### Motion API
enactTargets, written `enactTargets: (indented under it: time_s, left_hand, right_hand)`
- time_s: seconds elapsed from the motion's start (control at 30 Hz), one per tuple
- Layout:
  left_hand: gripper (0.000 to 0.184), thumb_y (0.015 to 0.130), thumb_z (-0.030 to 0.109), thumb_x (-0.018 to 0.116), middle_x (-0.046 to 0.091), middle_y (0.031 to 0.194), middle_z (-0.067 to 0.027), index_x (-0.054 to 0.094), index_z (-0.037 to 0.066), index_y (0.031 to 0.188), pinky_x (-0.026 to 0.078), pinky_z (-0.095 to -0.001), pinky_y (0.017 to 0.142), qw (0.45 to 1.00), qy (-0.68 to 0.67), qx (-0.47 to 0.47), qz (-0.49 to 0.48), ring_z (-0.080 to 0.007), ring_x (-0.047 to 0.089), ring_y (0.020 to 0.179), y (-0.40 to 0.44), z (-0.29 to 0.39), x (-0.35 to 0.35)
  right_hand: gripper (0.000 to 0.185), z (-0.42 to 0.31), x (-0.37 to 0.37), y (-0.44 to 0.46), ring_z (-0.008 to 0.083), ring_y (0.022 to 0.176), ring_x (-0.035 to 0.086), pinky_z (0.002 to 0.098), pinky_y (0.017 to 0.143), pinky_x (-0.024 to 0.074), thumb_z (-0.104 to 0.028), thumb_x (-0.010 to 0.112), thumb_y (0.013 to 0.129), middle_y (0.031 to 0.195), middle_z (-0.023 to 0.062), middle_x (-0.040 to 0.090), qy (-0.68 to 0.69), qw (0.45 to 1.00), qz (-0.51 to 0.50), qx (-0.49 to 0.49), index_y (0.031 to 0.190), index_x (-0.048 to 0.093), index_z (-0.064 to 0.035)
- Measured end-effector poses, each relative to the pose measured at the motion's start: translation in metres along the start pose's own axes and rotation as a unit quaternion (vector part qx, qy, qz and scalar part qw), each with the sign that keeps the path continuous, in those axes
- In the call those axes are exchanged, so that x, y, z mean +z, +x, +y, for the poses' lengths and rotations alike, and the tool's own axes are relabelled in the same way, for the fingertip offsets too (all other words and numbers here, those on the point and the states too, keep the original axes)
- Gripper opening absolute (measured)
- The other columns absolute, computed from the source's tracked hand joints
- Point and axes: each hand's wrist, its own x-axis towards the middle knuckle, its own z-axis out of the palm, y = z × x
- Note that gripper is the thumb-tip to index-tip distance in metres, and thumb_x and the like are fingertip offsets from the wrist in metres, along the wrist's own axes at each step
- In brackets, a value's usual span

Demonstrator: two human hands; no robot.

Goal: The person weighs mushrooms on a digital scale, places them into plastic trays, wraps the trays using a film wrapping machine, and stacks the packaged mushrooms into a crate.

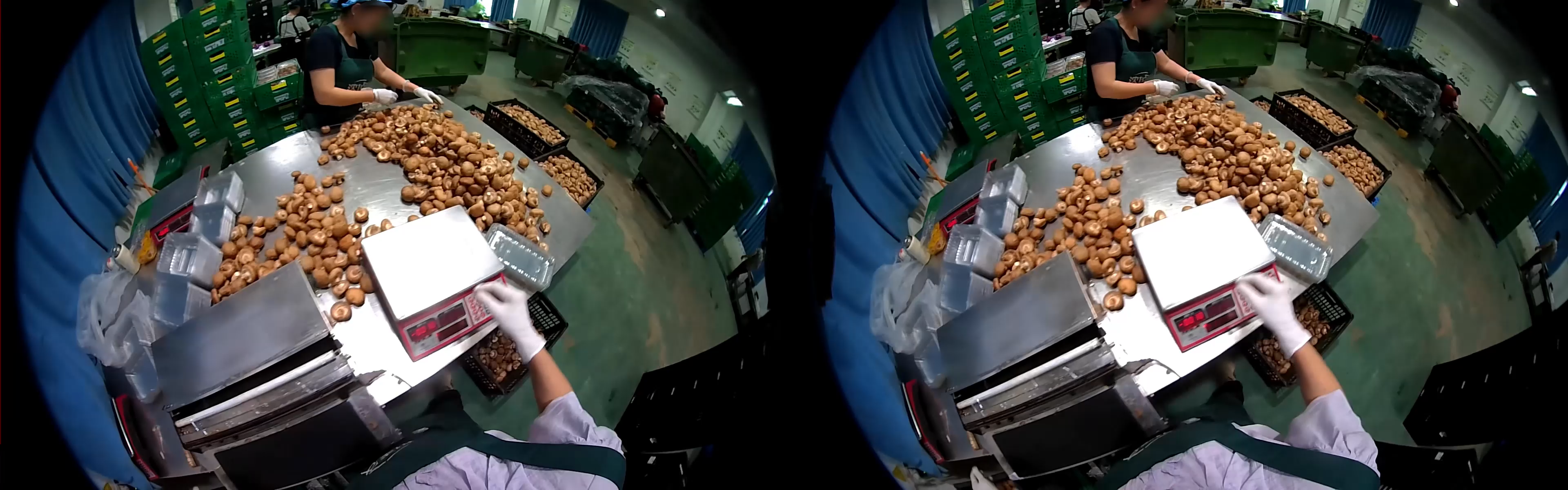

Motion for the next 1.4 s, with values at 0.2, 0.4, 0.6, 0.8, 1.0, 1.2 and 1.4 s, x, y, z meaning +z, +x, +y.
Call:
enactTargets:
  time_s: [0.2, 0.4, 0.6, 0.8, 1.0, 1.2, 1.4]
  left_hand:
    - [0.027, 0.089, 0.018, 0.056, 0.065, 0.103, -0.0112, 0.064, 0.000, 0.109, 0.047, -0.0303, 0.077, 0.974, -0.141, 0.155, -0.079, -0.0194, 0.059, 0.089, -0.132, 0.188, 0.076]
    - [0.019, 0.089, 0.001, 0.052, 0.065, 0.095, -0.0073, 0.064, -0.003, 0.102, 0.047, -0.0234, 0.067, 0.923, -0.196, 0.220, -0.249, -0.0112, 0.058, 0.073, -0.244, 0.280, 0.155]
    - [0.018, 0.086, 0.001, 0.055, 0.066, 0.088, -0.0097, 0.066, -0.002, 0.099, 0.048, -0.0262, 0.071, 0.920, -0.198, 0.192, -0.278, -0.0155, 0.061, 0.076, -0.291, 0.288, 0.202]
    - [0.018, 0.087, 0.005, 0.055, 0.066, 0.085, -0.0095, 0.066, -0.003, 0.100, 0.047, -0.0261, 0.067, 0.912, -0.206, 0.230, -0.270, -0.0143, 0.060, 0.072, -0.312, 0.315, 0.221]
    - [0.018, 0.088, 0.006, 0.056, 0.068, 0.086, -0.0095, 0.066, -0.002, 0.099, 0.049, -0.0261, 0.068, 0.918, -0.258, 0.143, -0.265, -0.0130, 0.062, 0.072, -0.305, 0.318, 0.250]
    - [0.022, 0.090, 0.010, 0.055, 0.066, 0.094, -0.0069, 0.064, 0.000, 0.109, 0.048, -0.0222, 0.065, 0.910, -0.296, 0.029, -0.288, -0.0110, 0.062, 0.076, -0.300, 0.302, 0.277]
    - [0.044, 0.092, 0.016, 0.053, 0.052, 0.113, -0.0124, 0.041, 0.003, 0.133, 0.050, -0.0299, 0.078, 0.780, -0.493, -0.229, -0.311, -0.0217, 0.057, 0.096, -0.292, 0.300, 0.322]
  right_hand:
    - [0.032, 0.164, -0.077, 0.089, 0.0331, 0.077, 0.065, 0.0412, 0.074, 0.0511, -0.031, 0.070, 0.075, 0.086, 0.0143, 0.068, -0.359, 0.932, -0.046, -0.021, 0.097, 0.069, -0.0088]
    - [0.024, 0.217, -0.087, 0.100, 0.0340, 0.078, 0.063, 0.0410, 0.070, 0.0503, -0.032, 0.061, 0.080, 0.080, 0.0167, 0.065, -0.307, 0.925, -0.219, 0.050, 0.087, 0.070, -0.0109]
    - [0.025, 0.201, -0.090, 0.108, 0.0351, 0.071, 0.063, 0.0423, 0.067, 0.0507, -0.029, 0.056, 0.083, 0.074, 0.0171, 0.064, -0.356, 0.887, -0.293, -0.023, 0.081, 0.069, -0.0076]
    - [0.025, 0.210, -0.091, 0.113, 0.0353, 0.072, 0.063, 0.0428, 0.069, 0.0508, -0.030, 0.056, 0.081, 0.075, 0.0167, 0.064, -0.349, 0.888, -0.300, -0.021, 0.081, 0.069, -0.0082]
    - [0.019, 0.202, -0.090, 0.115, 0.0343, 0.074, 0.062, 0.0429, 0.069, 0.0500, -0.025, 0.060, 0.071, 0.077, 0.0147, 0.064, -0.307, 0.926, -0.222, 0.004, 0.075, 0.067, -0.0080]
    - [0.007, 0.122, -0.106, 0.136, 0.0236, 0.067, 0.062, 0.0332, 0.059, 0.0490, -0.005, 0.064, 0.073, 0.073, 0.0100, 0.061, -0.173, 0.974, 0.000, -0.148, 0.080, 0.062, -0.0065]
    - [0.016, 0.037, -0.044, 0.144, 0.0221, 0.070, 0.060, 0.0316, 0.059, 0.0504, -0.008, 0.068, 0.073, 0.077, 0.0062, 0.062, -0.110, 0.892, -0.154, -0.412, 0.087, 0.060, -0.0091]
